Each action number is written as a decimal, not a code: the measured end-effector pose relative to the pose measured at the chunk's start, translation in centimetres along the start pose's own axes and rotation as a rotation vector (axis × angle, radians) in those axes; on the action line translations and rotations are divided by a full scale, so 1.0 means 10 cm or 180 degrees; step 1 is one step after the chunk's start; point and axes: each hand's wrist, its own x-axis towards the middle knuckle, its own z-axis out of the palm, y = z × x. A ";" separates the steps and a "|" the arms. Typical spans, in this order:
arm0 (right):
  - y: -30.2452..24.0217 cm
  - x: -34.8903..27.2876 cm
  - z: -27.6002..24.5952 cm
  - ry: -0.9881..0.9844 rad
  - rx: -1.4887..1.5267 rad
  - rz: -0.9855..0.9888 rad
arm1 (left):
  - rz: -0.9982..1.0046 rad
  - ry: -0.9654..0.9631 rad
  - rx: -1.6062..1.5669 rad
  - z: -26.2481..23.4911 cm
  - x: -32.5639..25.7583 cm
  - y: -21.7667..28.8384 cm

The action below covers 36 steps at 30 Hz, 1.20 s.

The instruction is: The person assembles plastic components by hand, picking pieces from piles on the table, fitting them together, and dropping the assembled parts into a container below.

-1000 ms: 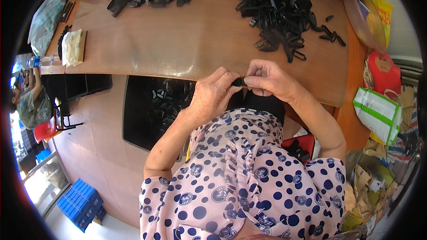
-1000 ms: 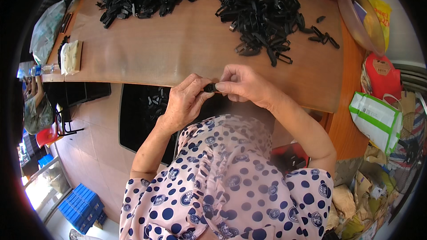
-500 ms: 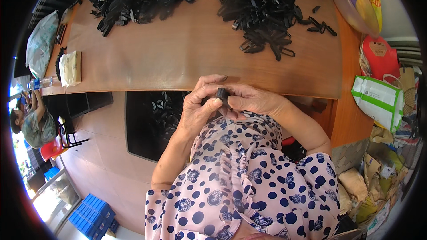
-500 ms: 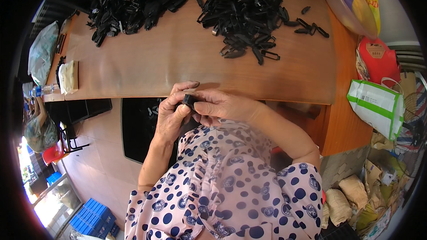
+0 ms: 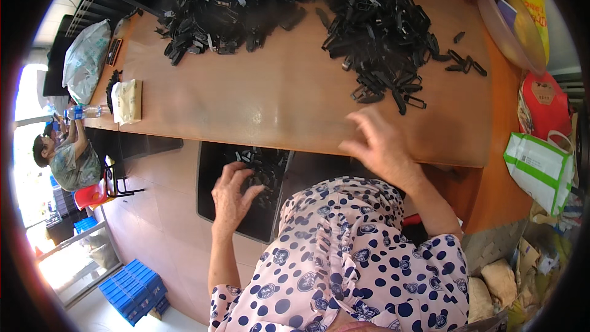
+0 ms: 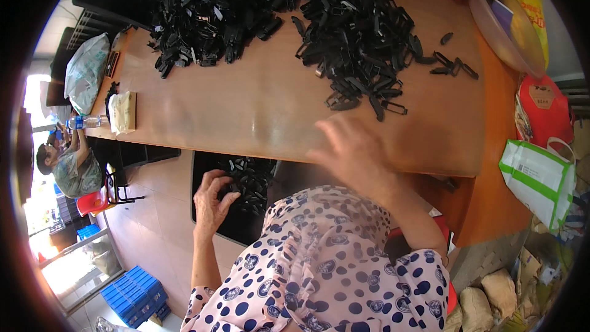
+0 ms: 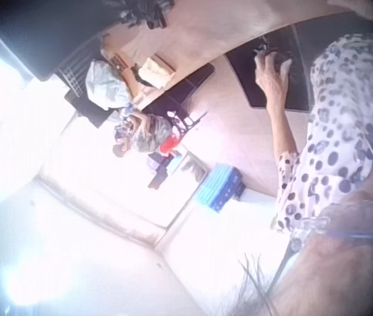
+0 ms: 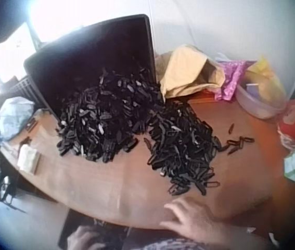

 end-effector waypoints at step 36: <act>0.18 0.13 -0.28 -0.0385 0.4222 0.1120 | 0.0198 -0.1371 -0.4305 0.62 1.25 1.15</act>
